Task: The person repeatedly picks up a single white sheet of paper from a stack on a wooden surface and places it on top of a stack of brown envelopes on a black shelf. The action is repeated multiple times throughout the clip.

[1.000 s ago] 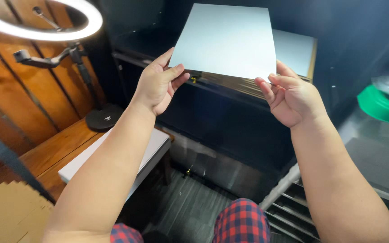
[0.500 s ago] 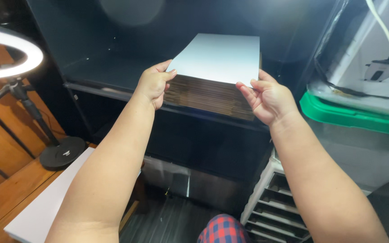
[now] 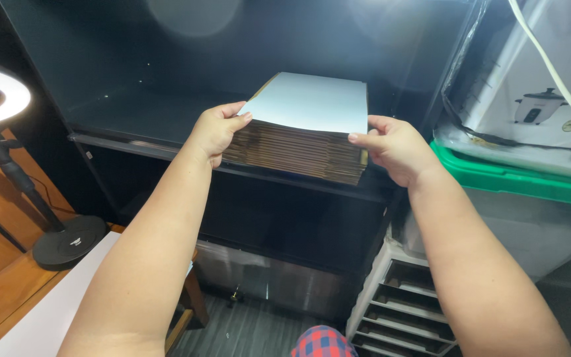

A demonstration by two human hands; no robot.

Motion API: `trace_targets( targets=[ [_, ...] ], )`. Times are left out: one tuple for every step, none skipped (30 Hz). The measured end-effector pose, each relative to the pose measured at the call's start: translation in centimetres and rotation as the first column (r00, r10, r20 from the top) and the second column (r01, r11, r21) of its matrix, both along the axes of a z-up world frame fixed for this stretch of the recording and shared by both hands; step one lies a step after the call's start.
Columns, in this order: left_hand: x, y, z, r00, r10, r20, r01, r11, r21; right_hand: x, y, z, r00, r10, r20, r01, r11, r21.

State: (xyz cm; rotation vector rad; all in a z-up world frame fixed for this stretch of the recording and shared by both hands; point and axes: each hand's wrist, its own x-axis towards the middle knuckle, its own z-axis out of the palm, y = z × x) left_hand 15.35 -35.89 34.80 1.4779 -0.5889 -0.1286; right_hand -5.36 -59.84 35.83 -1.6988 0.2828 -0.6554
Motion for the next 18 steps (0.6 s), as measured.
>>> trace_targets(
  targets=[
    [-0.1, 0.1, -0.1, 1.000, 0.001, -0.002, -0.001, 1.000, 0.001, -0.1, -0.4, 0.0, 1.000, 0.001, -0.002, -0.001, 1.000, 0.001],
    [-0.1, 0.2, -0.2, 1.000, 0.011, 0.026, -0.012, 0.999, 0.034, -0.3, -0.7, 0.0, 0.999, -0.050, -0.019, 0.047, 0.993, -0.109],
    [-0.2, 0.3, -0.3, 0.998, 0.020, 0.054, -0.023, 0.998, 0.066, -0.4, -1.1, 0.0, 0.994, -0.101, -0.029, 0.093, 0.972, -0.218],
    [0.0, 0.2, -0.5, 0.998, 0.020, 0.053, -0.024, 0.997, 0.067, -0.2, -1.4, -0.3, 0.994, -0.101, -0.031, 0.092, 0.972, -0.217],
    [0.1, 0.1, -0.6, 0.983, 0.056, 0.174, -0.083, 0.985, 0.149, 0.0, -1.8, -0.6, 0.985, -0.159, -0.061, 0.131, 0.936, -0.326],
    [0.3, 0.0, -0.8, 0.952, 0.080, 0.295, -0.150, 0.963, 0.222, 0.2, -2.1, -0.9, 0.972, -0.219, -0.085, 0.163, 0.888, -0.431],
    [1.0, 0.1, -1.2, 0.952, 0.081, 0.294, -0.151, 0.963, 0.223, 0.3, -2.2, -1.2, 0.972, -0.218, -0.086, 0.161, 0.888, -0.430],
    [1.7, 0.3, -1.6, 0.898, 0.115, 0.425, -0.272, 0.904, 0.329, 0.4, -2.3, -1.4, 0.968, -0.237, -0.084, 0.172, 0.867, -0.467],
    [2.4, 0.5, -2.0, 0.825, 0.125, 0.551, -0.397, 0.822, 0.408, 0.6, -2.4, -1.7, 0.963, -0.257, -0.080, 0.184, 0.844, -0.503],
    [2.2, 0.5, -1.8, 0.825, 0.126, 0.551, -0.398, 0.822, 0.407, 0.5, -2.5, -1.8, 0.963, -0.256, -0.079, 0.184, 0.845, -0.503],
    [1.9, 0.6, -1.7, 0.817, 0.110, 0.567, -0.417, 0.792, 0.447, 0.5, -2.6, -1.9, 0.962, -0.263, -0.079, 0.185, 0.835, -0.518],
    [1.6, 0.7, -1.6, 0.809, 0.092, 0.581, -0.435, 0.759, 0.485, 0.5, -2.6, -2.1, 0.960, -0.269, -0.080, 0.187, 0.825, -0.533],
    [1.5, 0.9, -1.5, 0.809, 0.094, 0.581, -0.435, 0.759, 0.484, 0.5, -2.7, -2.1, 0.960, -0.268, -0.079, 0.186, 0.824, -0.534],
    [1.3, 1.1, -1.4, 0.793, 0.068, 0.605, -0.443, 0.746, 0.497, 0.5, -2.8, -2.2, 0.959, -0.272, -0.080, 0.188, 0.820, -0.541],
    [1.1, 1.3, -1.2, 0.776, 0.040, 0.630, -0.452, 0.732, 0.510, 0.5, -2.9, -2.2, 0.957, -0.278, -0.080, 0.190, 0.815, -0.547],
    [1.1, 1.4, -1.1, 0.775, 0.041, 0.630, -0.452, 0.733, 0.508, 0.3, -2.6, -2.1, 0.957, -0.278, -0.079, 0.191, 0.814, -0.548],
    [1.1, 1.6, -1.1, 0.772, 0.032, 0.635, -0.451, 0.731, 0.512, 0.1, -2.3, -1.9, 0.960, -0.271, -0.075, 0.191, 0.823, -0.535],
    [1.1, 1.8, -1.1, 0.769, 0.024, 0.639, -0.450, 0.729, 0.515, -0.1, -2.0, -1.8, 0.962, -0.265, -0.071, 0.190, 0.831, -0.522]
  ],
)
